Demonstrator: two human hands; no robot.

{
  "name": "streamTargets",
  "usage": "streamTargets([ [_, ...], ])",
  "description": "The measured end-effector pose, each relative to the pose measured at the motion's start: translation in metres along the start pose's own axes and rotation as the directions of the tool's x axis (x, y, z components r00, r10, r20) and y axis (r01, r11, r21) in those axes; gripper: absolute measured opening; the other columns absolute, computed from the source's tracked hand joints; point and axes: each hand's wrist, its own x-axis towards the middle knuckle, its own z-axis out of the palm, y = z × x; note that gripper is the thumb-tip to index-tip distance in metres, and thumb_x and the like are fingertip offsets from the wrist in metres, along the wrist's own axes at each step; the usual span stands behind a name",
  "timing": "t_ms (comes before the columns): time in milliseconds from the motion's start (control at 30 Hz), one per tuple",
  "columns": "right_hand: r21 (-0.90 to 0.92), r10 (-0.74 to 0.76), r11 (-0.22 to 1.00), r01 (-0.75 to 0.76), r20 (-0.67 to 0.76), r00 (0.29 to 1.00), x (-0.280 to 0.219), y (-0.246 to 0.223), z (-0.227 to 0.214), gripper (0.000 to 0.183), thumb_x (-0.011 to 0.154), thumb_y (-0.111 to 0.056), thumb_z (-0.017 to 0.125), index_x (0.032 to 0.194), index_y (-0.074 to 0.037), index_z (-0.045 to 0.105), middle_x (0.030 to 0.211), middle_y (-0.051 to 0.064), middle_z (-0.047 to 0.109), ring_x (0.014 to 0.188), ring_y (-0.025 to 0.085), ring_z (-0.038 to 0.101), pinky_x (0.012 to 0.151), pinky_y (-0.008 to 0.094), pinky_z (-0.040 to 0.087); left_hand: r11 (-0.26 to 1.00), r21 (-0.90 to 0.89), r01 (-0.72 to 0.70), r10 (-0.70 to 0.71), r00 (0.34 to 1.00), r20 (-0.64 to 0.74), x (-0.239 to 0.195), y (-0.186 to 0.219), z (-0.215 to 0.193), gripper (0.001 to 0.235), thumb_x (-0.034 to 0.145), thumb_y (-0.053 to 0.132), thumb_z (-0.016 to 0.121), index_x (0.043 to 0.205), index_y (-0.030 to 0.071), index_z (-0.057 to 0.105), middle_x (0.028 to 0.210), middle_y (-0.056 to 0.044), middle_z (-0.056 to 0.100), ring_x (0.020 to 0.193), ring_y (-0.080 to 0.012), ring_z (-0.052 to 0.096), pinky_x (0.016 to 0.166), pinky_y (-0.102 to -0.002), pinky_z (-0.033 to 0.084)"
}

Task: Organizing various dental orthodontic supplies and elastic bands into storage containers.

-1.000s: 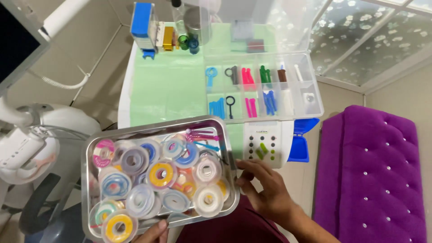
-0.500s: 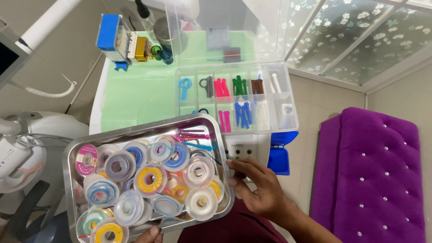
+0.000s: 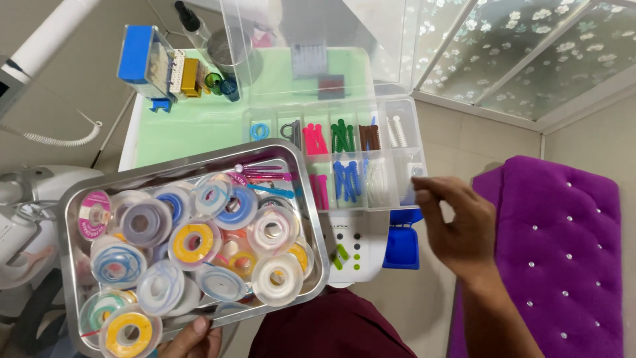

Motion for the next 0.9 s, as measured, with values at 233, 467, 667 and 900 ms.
streamTargets([
  [233,-0.074,0.19,0.976,-0.204,-0.157,0.969,0.004,-0.013,-0.014,0.011,0.105,-0.004,0.068,0.114,-0.001,0.073,0.099,0.01,0.073,0.084,0.014,0.072,0.077,0.027,0.057,0.998,0.054,0.014,-0.013,1.0,-0.016,0.12,0.068,0.04,0.072,0.085,0.0,0.062,0.155,0.007,0.045,0.149,-0.013,0.055,0.14,-0.0336,0.051,0.114,-0.061,0.037],
  [467,-0.17,0.195,0.96,-0.221,-0.158,0.968,0.0,-0.017,-0.006,0.01,0.108,-0.006,0.07,0.114,0.0,0.074,0.098,0.01,0.073,0.085,0.012,0.069,0.082,0.025,0.053,0.971,-0.036,-0.235,0.237,0.963,0.128,0.158,0.09,0.053,0.07,0.092,0.003,0.068,0.157,0.001,0.046,0.151,-0.014,0.057,0.14,-0.0348,0.054,0.116,-0.062,0.043],
  [667,-0.23,0.159,0.958,-0.17,-0.068,0.985,0.028,0.006,-0.004,0.008,0.111,-0.008,0.073,0.116,-0.002,0.076,0.095,0.011,0.073,0.078,0.016,0.067,0.074,0.026,0.052,0.95,-0.069,-0.304,0.309,0.947,0.084,0.148,0.076,0.015,0.053,0.098,0.008,0.066,0.146,-0.006,0.047,0.139,-0.019,0.061,0.128,-0.0361,0.06,0.116,-0.059,0.046],
  [900,-0.147,-0.063,0.986,0.074,0.08,0.995,0.083,-0.004,0.018,0.013,0.1,-0.007,0.073,0.113,-0.005,0.076,0.105,0.012,0.075,0.082,0.02,0.069,0.073,0.03,0.054,0.936,-0.049,-0.348,0.346,0.937,-0.037,0.113,0.06,0.051,0.07,0.094,0.006,0.069,0.159,0.002,0.046,0.152,-0.013,0.058,0.142,-0.0329,0.055,0.12,-0.057,0.042],
])
